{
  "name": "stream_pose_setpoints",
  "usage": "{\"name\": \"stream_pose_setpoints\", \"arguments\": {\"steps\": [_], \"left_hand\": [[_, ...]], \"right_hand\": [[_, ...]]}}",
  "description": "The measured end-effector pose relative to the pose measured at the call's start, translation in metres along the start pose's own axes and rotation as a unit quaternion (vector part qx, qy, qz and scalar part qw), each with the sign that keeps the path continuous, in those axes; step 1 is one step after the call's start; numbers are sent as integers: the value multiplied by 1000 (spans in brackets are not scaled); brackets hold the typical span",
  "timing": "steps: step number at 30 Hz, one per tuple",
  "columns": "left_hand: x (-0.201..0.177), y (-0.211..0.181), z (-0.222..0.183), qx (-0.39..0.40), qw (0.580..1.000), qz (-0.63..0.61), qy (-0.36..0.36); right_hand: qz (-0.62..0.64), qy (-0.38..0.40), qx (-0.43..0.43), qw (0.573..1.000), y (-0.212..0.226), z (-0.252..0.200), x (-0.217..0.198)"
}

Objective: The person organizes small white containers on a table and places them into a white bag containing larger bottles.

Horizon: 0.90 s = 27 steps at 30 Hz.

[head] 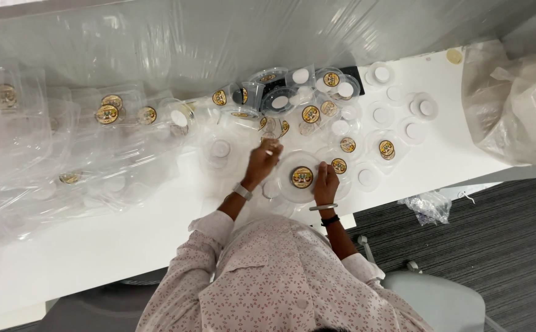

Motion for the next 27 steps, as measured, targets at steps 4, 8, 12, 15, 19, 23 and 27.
{"name": "stream_pose_setpoints", "arguments": {"steps": [4,8,12,15,19,23,27], "left_hand": [[-62,14,67,96,963,194,-159],[-89,30,110,147,891,412,-123],[-91,86,136,150,829,538,-24],[-99,26,125,162,857,487,-50],[-100,-74,90,197,921,309,-130],[-83,-101,57,162,965,162,-125],[-54,-87,25,164,976,122,-70]], "right_hand": [[6,-21,93,995,-23,8,-7],[57,-24,102,993,-24,9,-5],[51,-6,118,992,-12,8,0],[85,-6,87,993,-27,10,-3],[66,-14,47,997,4,16,-3],[60,3,19,998,17,18,7],[96,45,68,992,27,11,16]]}}
Point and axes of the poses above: each hand's wrist, its own z-axis towards the middle knuckle, its own x-axis out of the palm, y = z × x, the point moved 3 cm from there along z, towards the middle knuckle, and after that the axes turned 10 degrees about -y, right-handed, at the moved point
